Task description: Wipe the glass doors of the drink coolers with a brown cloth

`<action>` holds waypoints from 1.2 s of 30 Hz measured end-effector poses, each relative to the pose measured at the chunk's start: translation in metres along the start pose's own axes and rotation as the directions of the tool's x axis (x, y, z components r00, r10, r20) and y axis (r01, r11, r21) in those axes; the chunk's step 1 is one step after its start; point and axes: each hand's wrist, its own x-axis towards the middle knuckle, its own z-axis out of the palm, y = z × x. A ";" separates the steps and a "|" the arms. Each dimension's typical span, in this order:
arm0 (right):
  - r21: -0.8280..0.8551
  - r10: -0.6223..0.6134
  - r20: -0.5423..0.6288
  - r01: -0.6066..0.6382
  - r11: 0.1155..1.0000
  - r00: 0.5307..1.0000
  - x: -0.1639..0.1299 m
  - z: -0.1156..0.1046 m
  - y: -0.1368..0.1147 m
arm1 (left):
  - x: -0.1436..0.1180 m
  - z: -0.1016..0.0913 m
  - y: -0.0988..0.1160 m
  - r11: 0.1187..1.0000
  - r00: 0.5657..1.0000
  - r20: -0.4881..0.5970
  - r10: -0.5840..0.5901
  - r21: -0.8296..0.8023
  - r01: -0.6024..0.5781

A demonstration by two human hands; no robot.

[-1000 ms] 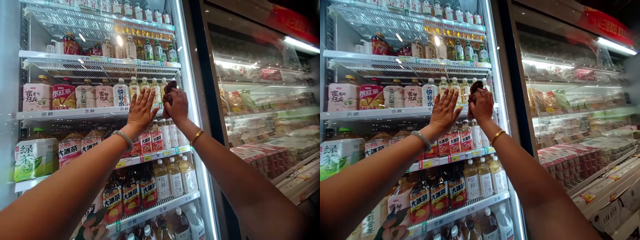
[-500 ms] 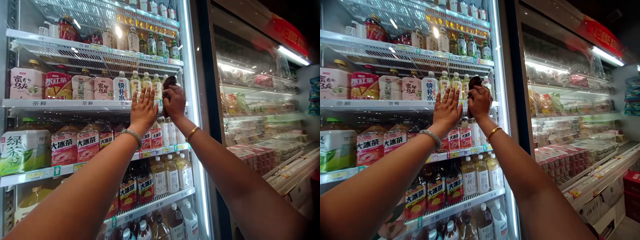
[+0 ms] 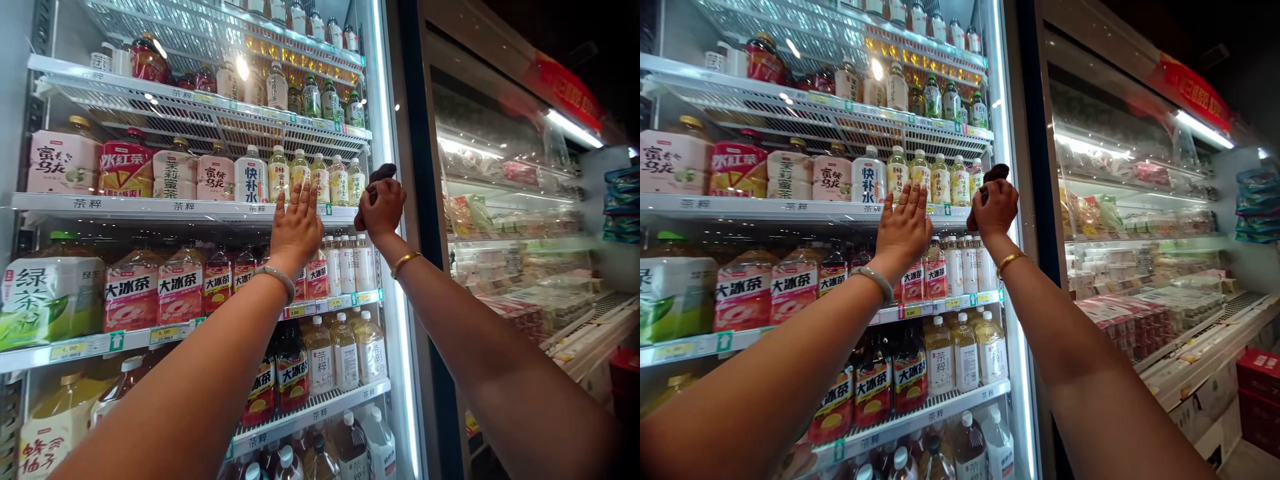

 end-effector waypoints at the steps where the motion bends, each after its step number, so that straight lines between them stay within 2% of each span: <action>1: 0.022 -0.034 -0.005 0.034 0.999 0.999 0.000 0.006 -0.013 | 0.000 0.000 0.000 1.000 1.000 -0.001 0.000 0.001 0.000; 3: 0.075 -0.215 0.027 0.212 0.974 0.976 -0.012 0.009 -0.034 | 0.000 -0.001 0.000 1.000 1.000 -0.005 -0.002 0.009 0.002; 4: 0.104 -0.323 0.052 0.317 0.943 0.945 -0.023 0.006 -0.038 | -0.001 -0.001 0.000 1.000 1.000 -0.008 -0.005 0.012 0.005; 6: 0.162 -0.509 0.109 0.490 0.856 0.854 -0.044 -0.006 -0.032 | -0.002 -0.001 0.001 1.000 1.000 -0.016 -0.013 0.013 0.013; 7: 0.185 -0.569 0.132 0.544 0.818 0.811 -0.052 -0.013 -0.022 | -0.003 -0.001 0.001 1.000 1.000 -0.019 -0.017 0.013 0.017; 8: 0.197 -0.597 0.150 0.568 0.799 0.788 -0.056 -0.020 -0.010 | -0.004 -0.001 0.001 1.000 1.000 -0.018 -0.019 0.013 0.019; 9: 0.190 -0.585 0.158 0.557 0.809 0.795 -0.057 -0.025 0.002 | -0.005 -0.001 0.002 1.000 1.000 -0.013 -0.020 0.015 0.021; 10: 0.163 -0.529 0.154 0.506 0.847 0.835 -0.053 -0.028 0.013 | -0.006 -0.001 0.002 1.000 1.000 -0.005 -0.023 0.019 0.023; 12: 0.080 -0.313 0.096 0.306 0.949 0.945 -0.038 -0.024 0.025 | -0.008 -0.001 0.003 0.999 0.999 0.006 -0.033 0.027 0.033; 14: 0.050 -0.126 0.016 0.125 0.991 0.992 -0.019 -0.010 0.016 | -0.009 -0.001 0.004 0.999 0.999 -0.002 -0.045 0.030 0.045; 16: 0.085 -0.105 -0.011 0.106 0.991 0.994 -0.006 0.007 -0.011 | -0.009 -0.003 0.004 0.998 0.998 -0.033 -0.053 0.030 0.054; 18: 0.143 -0.223 0.022 0.218 0.965 0.975 -0.006 0.019 -0.042 | -0.010 -0.005 0.003 0.997 0.995 -0.069 -0.068 0.038 0.071; 21: 0.236 -0.446 0.114 0.411 0.880 0.888 -0.030 0.013 -0.066 | -0.014 -0.010 0.001 0.992 0.988 -0.107 -0.112 0.049 0.118; 24: 0.288 -0.595 0.186 0.536 0.794 0.782 -0.057 -0.011 -0.047 | -0.023 -0.015 -0.001 0.994 0.993 -0.081 -0.082 0.060 0.087; 26: 0.279 -0.624 0.214 0.565 0.776 0.752 -0.062 -0.025 -0.024 | -0.030 -0.018 -0.002 0.997 0.999 -0.034 -0.036 0.072 0.038; 27: 0.261 -0.607 0.216 0.554 0.791 0.765 -0.060 -0.028 -0.015 | -0.034 -0.019 -0.002 0.997 1.000 -0.014 -0.022 0.077 0.023; 29: 0.200 -0.496 0.180 0.462 0.864 0.850 -0.047 -0.024 -0.011 | -0.040 -0.020 -0.003 0.996 1.000 0.002 -0.014 0.089 0.014; 31: 0.145 -0.321 0.103 0.305 0.941 0.942 -0.030 -0.008 -0.030 | -0.046 -0.022 -0.004 0.995 1.000 0.000 -0.008 0.098 0.008; 32: 0.137 -0.251 0.068 0.241 0.961 0.966 -0.024 0.001 -0.046 | -0.048 -0.023 -0.005 0.995 1.000 -0.003 -0.004 0.098 0.004; 34: 0.167 -0.223 0.043 0.213 0.963 0.974 -0.021 0.018 -0.085 | -0.053 -0.025 -0.011 0.995 1.000 -0.020 -0.002 0.095 0.004; 36: 0.228 -0.328 0.077 0.303 0.925 0.942 -0.032 0.025 -0.118 | -0.057 -0.031 -0.022 0.995 0.998 -0.053 -0.019 0.092 0.024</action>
